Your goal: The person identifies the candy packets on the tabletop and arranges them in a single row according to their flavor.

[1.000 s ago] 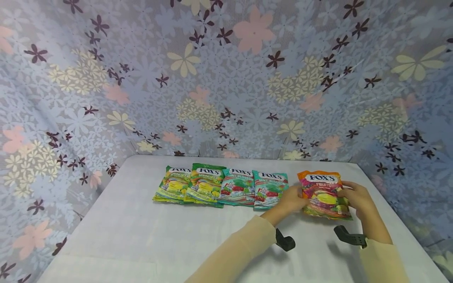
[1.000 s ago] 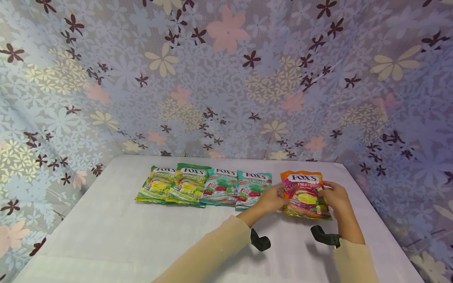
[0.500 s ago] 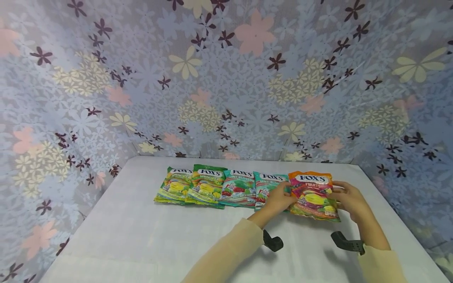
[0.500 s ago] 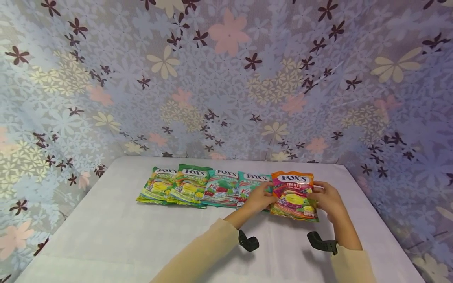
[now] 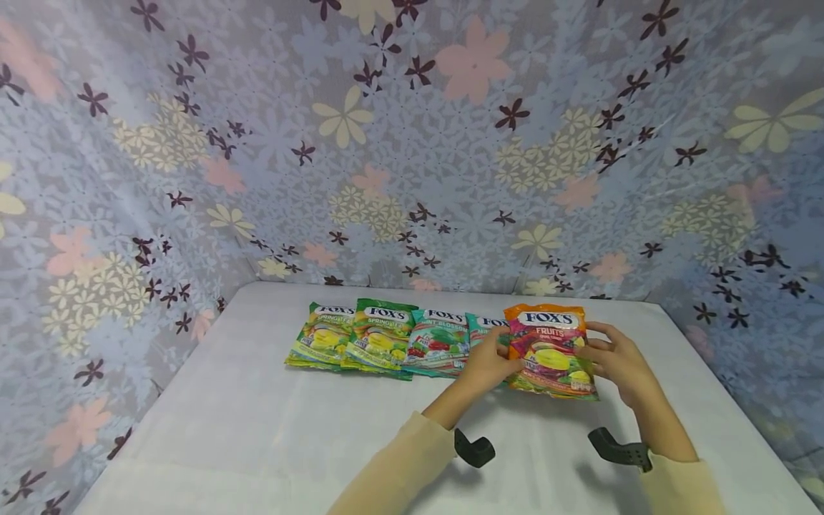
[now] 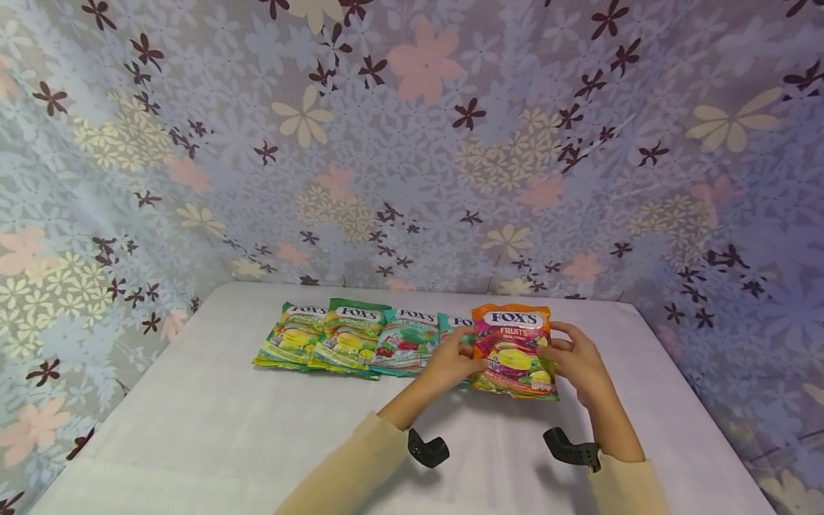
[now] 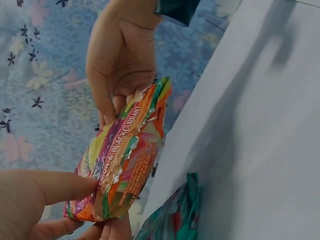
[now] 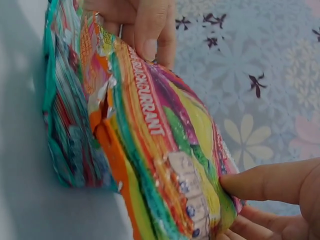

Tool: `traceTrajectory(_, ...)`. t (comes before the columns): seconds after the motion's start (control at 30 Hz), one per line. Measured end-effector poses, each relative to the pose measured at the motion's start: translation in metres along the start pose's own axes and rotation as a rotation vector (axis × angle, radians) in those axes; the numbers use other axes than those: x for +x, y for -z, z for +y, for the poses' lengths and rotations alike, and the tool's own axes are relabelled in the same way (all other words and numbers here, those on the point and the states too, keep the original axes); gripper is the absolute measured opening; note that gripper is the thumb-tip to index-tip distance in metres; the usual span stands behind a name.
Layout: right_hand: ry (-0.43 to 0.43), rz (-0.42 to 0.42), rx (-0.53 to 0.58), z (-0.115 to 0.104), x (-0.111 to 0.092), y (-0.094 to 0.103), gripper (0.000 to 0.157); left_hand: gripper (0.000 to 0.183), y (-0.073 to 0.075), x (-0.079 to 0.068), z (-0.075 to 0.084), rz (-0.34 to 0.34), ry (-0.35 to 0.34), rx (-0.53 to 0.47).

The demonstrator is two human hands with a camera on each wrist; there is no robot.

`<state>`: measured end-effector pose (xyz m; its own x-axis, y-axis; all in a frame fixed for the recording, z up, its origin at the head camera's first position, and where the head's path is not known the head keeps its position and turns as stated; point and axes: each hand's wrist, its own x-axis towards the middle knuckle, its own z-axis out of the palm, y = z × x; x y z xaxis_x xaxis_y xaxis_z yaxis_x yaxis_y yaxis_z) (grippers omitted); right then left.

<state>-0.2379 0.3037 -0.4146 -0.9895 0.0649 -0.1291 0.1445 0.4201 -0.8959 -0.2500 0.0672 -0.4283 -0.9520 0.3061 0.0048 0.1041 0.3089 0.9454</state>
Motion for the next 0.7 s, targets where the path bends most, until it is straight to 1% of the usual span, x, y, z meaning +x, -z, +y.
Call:
traceTrajectory(0.03,0.012,-0.023,0.005,-0.008,-0.005,-0.003,0.076,0.06,0.003,-0.002,0.0,0.002,-0.011,0.003)
traceTrajectory(0.1,0.016,-0.034,0.016,-0.017,-0.011,-0.01,0.074,0.06,0.01,-0.005,0.0,0.012,-0.028,0.015)
traceTrajectory(0.2,0.012,-0.041,0.039,-0.026,-0.014,-0.019,0.072,0.059,0.02,-0.01,-0.002,0.039,-0.046,0.011)
traceTrajectory(0.33,0.014,-0.033,0.056,-0.032,-0.013,-0.032,0.073,0.056,0.029,-0.015,-0.007,0.098,-0.071,0.007)
traceTrajectory(0.43,0.022,-0.027,0.059,-0.038,-0.011,-0.041,0.074,0.056,0.037,-0.017,-0.009,0.128,-0.103,-0.001)
traceTrajectory(0.53,0.025,-0.022,0.072,-0.043,-0.009,-0.049,0.075,0.056,0.047,-0.018,-0.01,0.14,-0.113,0.001)
traceTrajectory(0.7,0.054,-0.03,0.106,-0.051,-0.006,-0.058,0.074,0.055,0.063,-0.018,-0.01,0.149,-0.103,-0.002)
